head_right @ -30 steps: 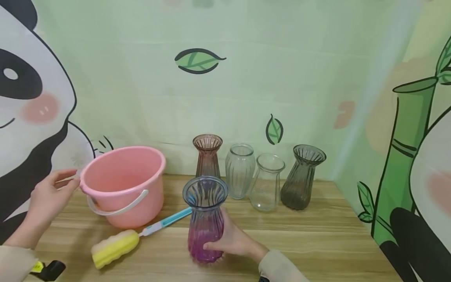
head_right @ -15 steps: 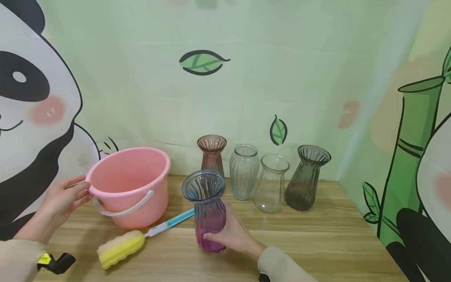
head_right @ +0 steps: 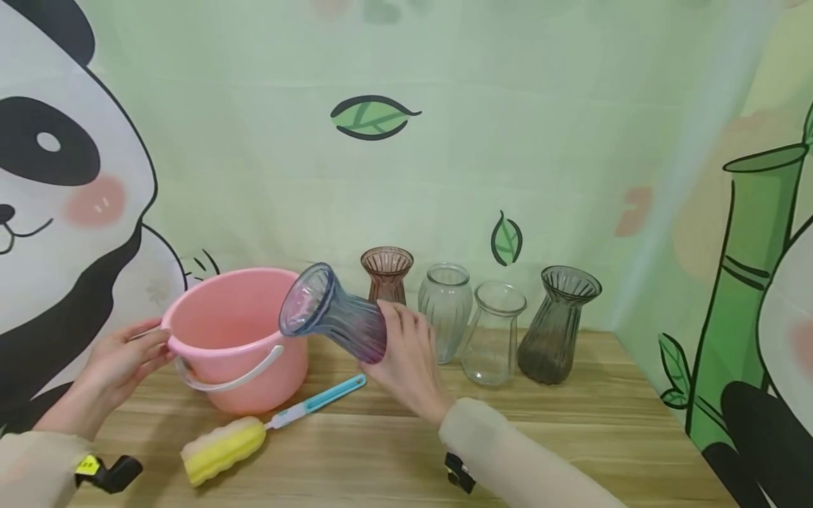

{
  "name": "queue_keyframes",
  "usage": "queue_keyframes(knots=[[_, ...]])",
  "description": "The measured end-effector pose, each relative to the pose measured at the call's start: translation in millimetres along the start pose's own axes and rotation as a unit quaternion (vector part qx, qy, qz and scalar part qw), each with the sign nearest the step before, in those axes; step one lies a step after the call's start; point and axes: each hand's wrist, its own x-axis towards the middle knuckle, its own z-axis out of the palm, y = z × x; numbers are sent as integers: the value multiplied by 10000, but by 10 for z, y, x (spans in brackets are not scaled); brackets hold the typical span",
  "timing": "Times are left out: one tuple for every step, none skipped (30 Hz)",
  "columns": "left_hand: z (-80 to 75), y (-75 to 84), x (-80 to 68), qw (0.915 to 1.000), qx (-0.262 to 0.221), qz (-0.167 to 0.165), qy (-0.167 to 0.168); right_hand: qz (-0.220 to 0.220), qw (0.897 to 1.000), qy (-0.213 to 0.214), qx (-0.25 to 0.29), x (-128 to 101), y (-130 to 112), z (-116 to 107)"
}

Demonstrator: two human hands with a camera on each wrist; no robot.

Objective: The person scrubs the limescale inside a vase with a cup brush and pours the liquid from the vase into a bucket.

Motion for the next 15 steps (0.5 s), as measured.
queue_keyframes(knots=[[-3,0,3,10000,-32,-3,6,-13,9999,68,-108,66,-29,-22],[-7,0,5,10000,-72,-2,5,-43,9996,127,-234,129,-58,-47],[-10,0,7,10000,-89,0,6,-89,9992,186,-352,191,-85,-71],[-14,0,8,9999,-110,-2,8,-148,9985,252,-465,251,-109,-92],[-16,1,9,9999,-132,-5,16,-213,9976,310,-580,310,-128,-109],[-18,2,9,9999,-154,-4,19,-295,9963,366,-717,366,-146,-124],[-19,2,9,9999,-156,-5,25,-387,9950,410,-829,419,-162,-138],[-19,2,8,9998,-172,-4,23,-480,9932,457,-957,469,-175,-148],[-19,2,7,9999,-154,-6,29,-566,9913,488,-1080,517,-186,-157],[-19,2,5,9998,-175,5,26,-658,9893,509,-1199,561,-196,-164],[-17,1,3,9998,-184,18,17,-753,9867,514,-1346,602,-200,-169],[-17,-1,2,9998,-191,22,5,-871,9834,535,-1502,641,-201,-173],[-17,-5,1,9998,-200,27,-2,-1008,9797,548,-1644,680,-200,-176],[-18,-7,-3,9998,-203,23,5,-1170,9745,577,-1825,717,-197,-175],[-20,-9,-10,9998,-174,17,27,-1347,9687,595,-1998,753,-191,-174]])
